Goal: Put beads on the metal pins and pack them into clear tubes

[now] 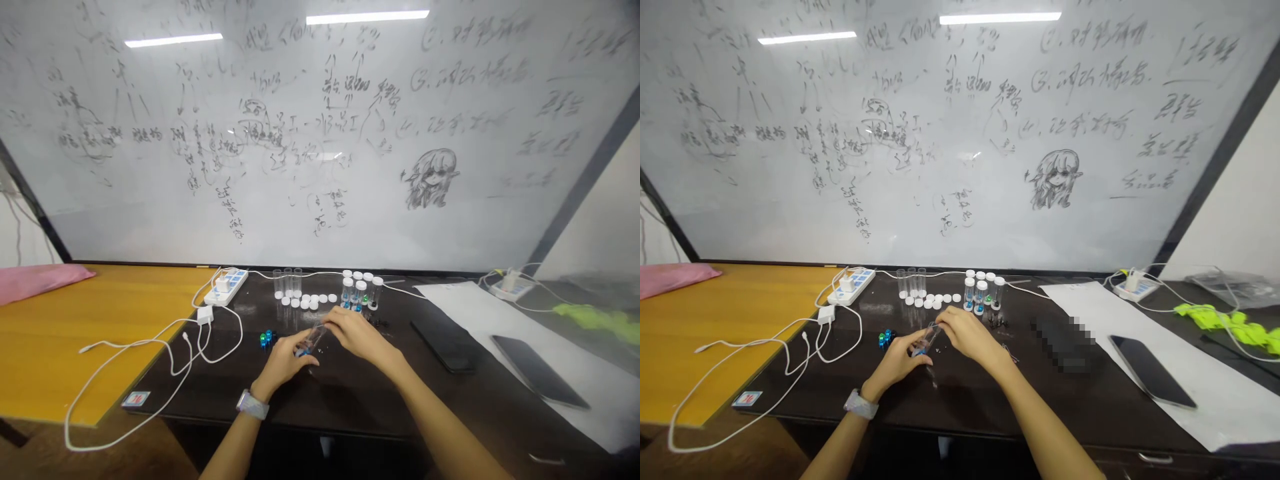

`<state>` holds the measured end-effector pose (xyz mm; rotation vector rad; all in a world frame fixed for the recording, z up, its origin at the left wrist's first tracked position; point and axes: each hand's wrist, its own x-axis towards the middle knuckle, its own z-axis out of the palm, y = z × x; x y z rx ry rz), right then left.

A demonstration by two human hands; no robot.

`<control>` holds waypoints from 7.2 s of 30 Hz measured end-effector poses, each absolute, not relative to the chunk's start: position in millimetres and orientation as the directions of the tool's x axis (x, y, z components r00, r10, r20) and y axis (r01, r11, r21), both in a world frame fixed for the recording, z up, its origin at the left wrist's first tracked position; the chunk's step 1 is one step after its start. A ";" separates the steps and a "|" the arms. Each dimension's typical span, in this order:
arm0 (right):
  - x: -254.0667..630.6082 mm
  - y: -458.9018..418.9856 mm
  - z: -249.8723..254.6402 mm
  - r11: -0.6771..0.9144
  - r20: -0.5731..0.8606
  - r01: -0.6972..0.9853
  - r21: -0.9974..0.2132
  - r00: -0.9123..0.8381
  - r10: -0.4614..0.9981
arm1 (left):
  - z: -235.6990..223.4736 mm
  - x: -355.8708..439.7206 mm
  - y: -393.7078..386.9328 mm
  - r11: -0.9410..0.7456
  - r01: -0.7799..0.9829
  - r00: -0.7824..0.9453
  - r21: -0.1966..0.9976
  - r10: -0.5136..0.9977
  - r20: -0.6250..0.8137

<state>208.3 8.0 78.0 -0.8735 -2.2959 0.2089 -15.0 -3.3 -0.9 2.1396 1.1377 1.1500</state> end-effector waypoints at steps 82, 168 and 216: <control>210.3 64.9 -7.7 0.529 0.498 -0.012 -0.848 -0.358 0.790 | -9.1 -17.8 0.9 -0.600 0.529 0.266 0.599 0.788 0.555; 249.4 57.9 19.3 0.721 0.605 0.563 -0.403 -0.428 0.672 | 8.7 -53.5 9.6 -0.492 0.709 0.149 0.506 0.806 0.573; 353.7 32.6 10.8 0.075 -0.157 0.894 -0.441 -0.160 0.975 | 23.9 -38.9 -7.1 -0.001 0.042 0.368 0.999 0.930 -0.015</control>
